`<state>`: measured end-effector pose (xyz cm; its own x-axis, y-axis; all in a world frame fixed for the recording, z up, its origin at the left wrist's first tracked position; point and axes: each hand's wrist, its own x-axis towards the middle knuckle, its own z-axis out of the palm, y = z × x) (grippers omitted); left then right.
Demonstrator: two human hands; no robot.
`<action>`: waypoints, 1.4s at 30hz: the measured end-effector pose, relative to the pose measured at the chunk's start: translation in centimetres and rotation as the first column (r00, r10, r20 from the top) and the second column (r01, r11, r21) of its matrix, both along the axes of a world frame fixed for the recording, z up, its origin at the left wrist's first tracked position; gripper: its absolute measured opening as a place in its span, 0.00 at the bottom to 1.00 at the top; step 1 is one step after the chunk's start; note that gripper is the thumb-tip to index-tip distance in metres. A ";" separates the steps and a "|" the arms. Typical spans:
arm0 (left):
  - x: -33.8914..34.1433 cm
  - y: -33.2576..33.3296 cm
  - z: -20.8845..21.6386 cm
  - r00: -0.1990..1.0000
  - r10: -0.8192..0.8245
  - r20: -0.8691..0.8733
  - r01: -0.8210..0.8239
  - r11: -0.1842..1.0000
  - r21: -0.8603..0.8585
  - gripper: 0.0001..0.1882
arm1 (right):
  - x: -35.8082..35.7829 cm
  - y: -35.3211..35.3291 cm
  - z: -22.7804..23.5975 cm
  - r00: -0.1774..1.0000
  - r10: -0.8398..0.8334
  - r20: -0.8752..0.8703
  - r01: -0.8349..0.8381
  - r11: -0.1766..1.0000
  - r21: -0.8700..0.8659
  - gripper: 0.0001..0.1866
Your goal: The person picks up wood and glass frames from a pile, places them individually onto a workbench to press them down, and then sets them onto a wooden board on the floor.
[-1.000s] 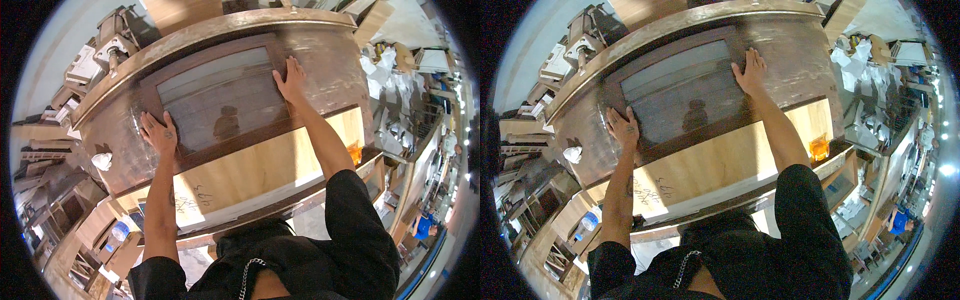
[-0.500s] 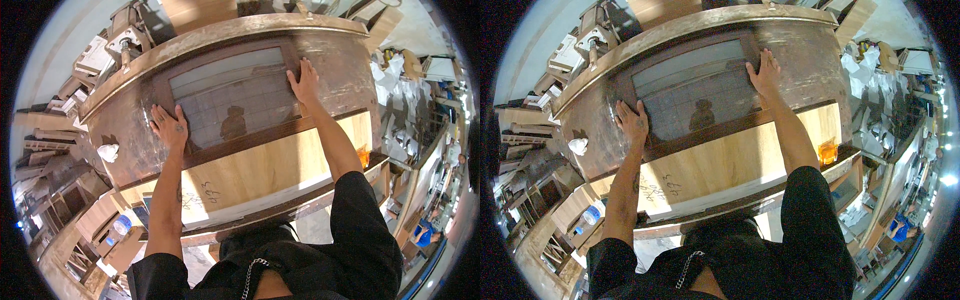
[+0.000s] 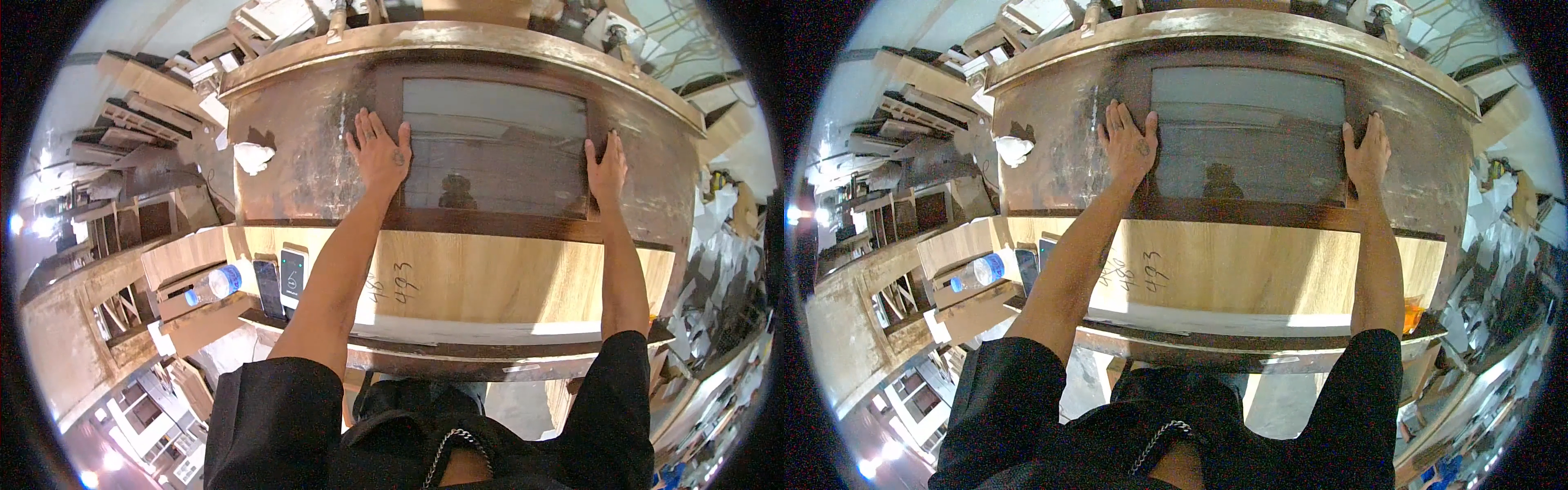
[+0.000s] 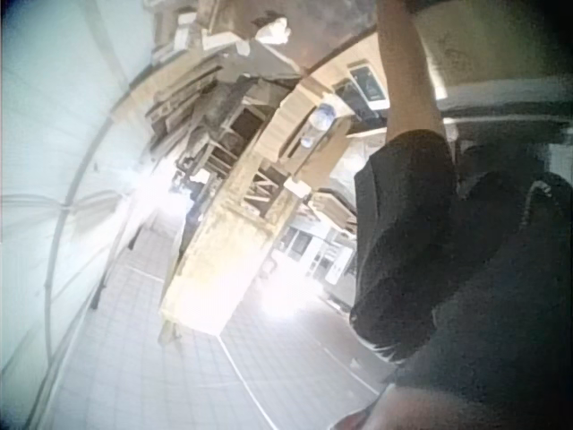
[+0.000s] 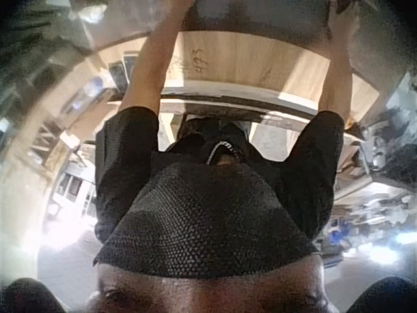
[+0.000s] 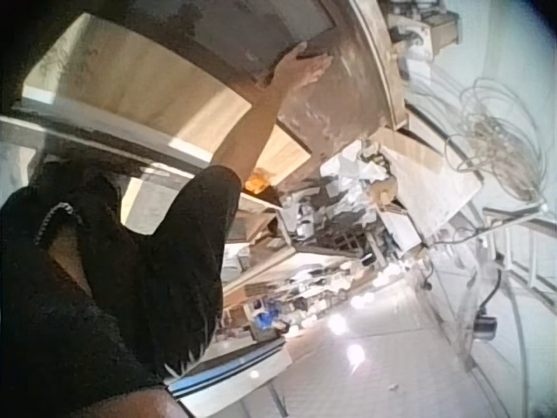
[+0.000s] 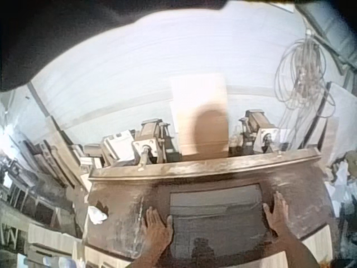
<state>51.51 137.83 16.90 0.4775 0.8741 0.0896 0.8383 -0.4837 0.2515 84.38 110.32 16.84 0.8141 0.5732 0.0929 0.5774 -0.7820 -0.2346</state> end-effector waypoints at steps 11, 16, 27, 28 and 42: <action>-0.1 -0.1 -0.6 0.998 -0.044 0.038 0.042 0.997 0.059 0.39 | 0.7 -0.7 -0.4 1.000 0.022 0.012 -0.022 0.999 0.035 0.40; 0.4 0.0 -1.2 0.998 -0.058 -0.030 0.060 0.997 0.045 0.40 | 1.5 -0.8 -0.8 0.999 0.017 0.037 -0.019 0.997 0.075 0.40; -0.3 0.3 -1.7 0.998 -0.027 -0.065 0.031 0.998 0.056 0.42 | 1.0 -1.1 -1.4 0.997 0.064 0.035 -0.067 0.993 0.102 0.45; -0.1 0.2 -1.5 0.998 -0.022 -0.059 0.026 0.997 0.071 0.42 | 1.1 -1.1 -1.5 0.997 0.068 0.030 -0.071 0.990 0.125 0.45; -0.1 0.3 -1.8 0.996 -0.070 -0.055 0.075 0.992 0.097 0.40 | 2.2 -1.2 -1.7 0.994 0.060 0.094 -0.069 0.993 0.094 0.43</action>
<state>51.40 138.15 15.10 0.5453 0.8251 0.1480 0.8108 -0.5639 0.1567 86.54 109.15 15.14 0.7611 0.6092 0.2227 0.6486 -0.7182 -0.2519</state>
